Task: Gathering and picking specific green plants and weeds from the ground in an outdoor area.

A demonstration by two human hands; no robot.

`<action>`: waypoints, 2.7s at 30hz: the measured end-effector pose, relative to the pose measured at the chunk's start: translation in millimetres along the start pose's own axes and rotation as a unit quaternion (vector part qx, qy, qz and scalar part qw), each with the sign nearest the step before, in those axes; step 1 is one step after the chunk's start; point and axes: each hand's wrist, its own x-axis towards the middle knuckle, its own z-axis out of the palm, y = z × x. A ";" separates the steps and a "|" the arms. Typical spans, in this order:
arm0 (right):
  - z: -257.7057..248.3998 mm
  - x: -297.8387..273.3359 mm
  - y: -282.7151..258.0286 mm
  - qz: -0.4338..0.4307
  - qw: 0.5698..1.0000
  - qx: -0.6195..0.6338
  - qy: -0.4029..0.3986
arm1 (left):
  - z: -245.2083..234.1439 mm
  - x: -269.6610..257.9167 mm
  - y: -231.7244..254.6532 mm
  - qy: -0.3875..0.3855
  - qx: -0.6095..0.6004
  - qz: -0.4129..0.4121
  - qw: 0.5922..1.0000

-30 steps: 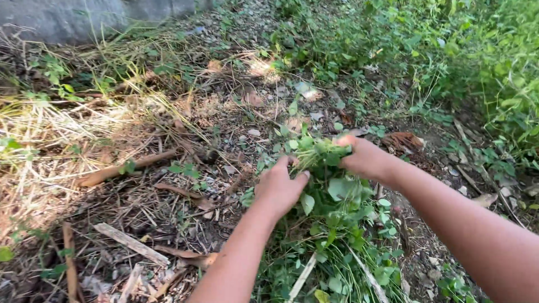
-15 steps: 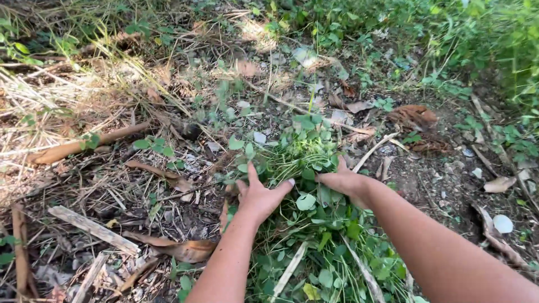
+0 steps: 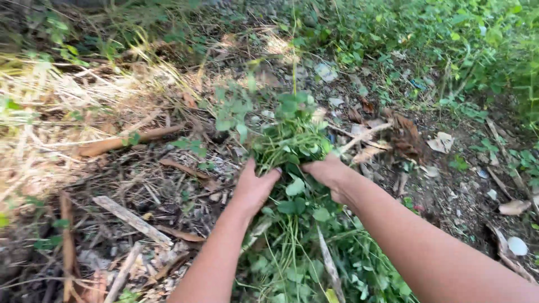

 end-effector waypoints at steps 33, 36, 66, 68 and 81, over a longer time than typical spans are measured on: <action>430.2 -285.0 -170.8 -0.222 0.919 0.132 -0.298 | -510.5 -286.5 -51.2 0.457 0.226 -0.097 0.854; 418.2 -279.5 -163.5 -0.177 0.929 -0.036 -0.324 | -509.3 -273.0 -88.2 0.421 0.214 -0.190 0.861; 113.5 -94.5 -193.6 -0.324 0.918 -0.137 -0.182 | -293.0 -122.0 101.7 0.160 0.289 0.035 0.943; 88.8 -67.6 -195.3 -0.310 0.922 -0.146 -0.180 | -268.1 -111.8 116.2 0.153 0.249 0.079 0.953; -33.7 101.9 -201.6 -0.326 0.923 -0.155 -0.129 | -103.2 28.5 216.3 0.105 0.315 0.056 0.942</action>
